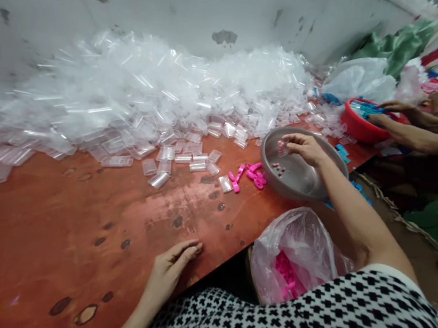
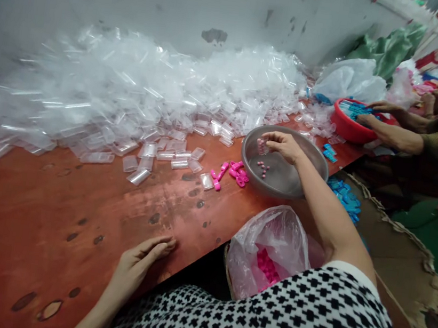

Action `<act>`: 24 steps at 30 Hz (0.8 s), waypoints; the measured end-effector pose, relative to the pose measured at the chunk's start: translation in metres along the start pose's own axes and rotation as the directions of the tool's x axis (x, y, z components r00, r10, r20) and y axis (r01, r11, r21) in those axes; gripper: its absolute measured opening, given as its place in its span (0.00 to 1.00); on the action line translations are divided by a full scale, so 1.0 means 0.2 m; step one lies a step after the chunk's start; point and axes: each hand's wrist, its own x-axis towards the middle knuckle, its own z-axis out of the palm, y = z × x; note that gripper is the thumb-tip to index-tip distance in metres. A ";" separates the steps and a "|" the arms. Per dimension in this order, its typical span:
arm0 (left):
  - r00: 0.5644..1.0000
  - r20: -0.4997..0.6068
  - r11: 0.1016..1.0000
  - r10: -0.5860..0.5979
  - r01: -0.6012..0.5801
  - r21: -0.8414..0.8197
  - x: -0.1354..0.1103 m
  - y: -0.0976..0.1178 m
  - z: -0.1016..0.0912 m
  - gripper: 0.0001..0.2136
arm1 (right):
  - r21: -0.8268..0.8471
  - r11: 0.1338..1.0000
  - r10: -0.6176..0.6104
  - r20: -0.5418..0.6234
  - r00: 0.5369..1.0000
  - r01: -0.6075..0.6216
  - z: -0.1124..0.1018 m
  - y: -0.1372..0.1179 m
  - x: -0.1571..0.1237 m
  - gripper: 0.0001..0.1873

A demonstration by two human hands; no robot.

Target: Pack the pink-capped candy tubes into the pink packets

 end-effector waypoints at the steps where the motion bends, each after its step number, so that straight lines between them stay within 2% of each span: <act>1: 1.000 0.009 1.000 0.010 -0.010 -0.001 0.00 0.00 0.00 0.22 | 0.015 0.999 -0.038 -0.039 0.999 0.039 0.02 -0.04 -0.03 0.20; 4: 0.999 0.020 0.999 0.046 -0.046 -0.021 -0.01 0.00 -0.01 0.22 | 0.072 0.991 -0.104 -0.084 0.991 0.110 0.14 -0.15 -0.10 0.19; 7: 0.995 -0.013 0.993 0.095 -0.096 -0.068 -0.03 0.03 -0.02 0.22 | 0.122 0.983 -0.131 -0.059 0.990 0.138 0.29 -0.27 -0.14 0.18; 14: 0.987 -0.033 0.938 0.155 -0.157 -0.309 -0.06 0.15 -0.01 0.23 | 0.198 0.979 -0.066 0.099 0.993 0.046 0.66 -0.50 -0.26 0.17; 18: 0.964 0.002 0.857 0.266 -0.235 -0.458 -0.02 0.27 0.06 0.29 | 0.222 0.975 -0.062 0.272 0.960 0.000 0.89 -0.57 -0.35 0.17; 20: 0.945 0.023 0.817 0.325 -0.269 -0.509 0.01 0.31 0.09 0.29 | 0.217 0.976 -0.068 0.323 0.944 -0.004 0.99 -0.59 -0.41 0.16; 22: 0.935 0.026 0.794 0.355 -0.286 -0.536 0.02 0.33 0.12 0.24 | 0.183 0.983 -0.075 0.368 0.927 0.007 1.04 -0.61 -0.45 0.16; 24: 0.938 0.014 0.793 0.347 -0.285 -0.538 0.02 0.32 0.13 0.20 | 0.100 0.994 -0.086 0.400 0.912 0.050 0.99 -0.63 -0.45 0.16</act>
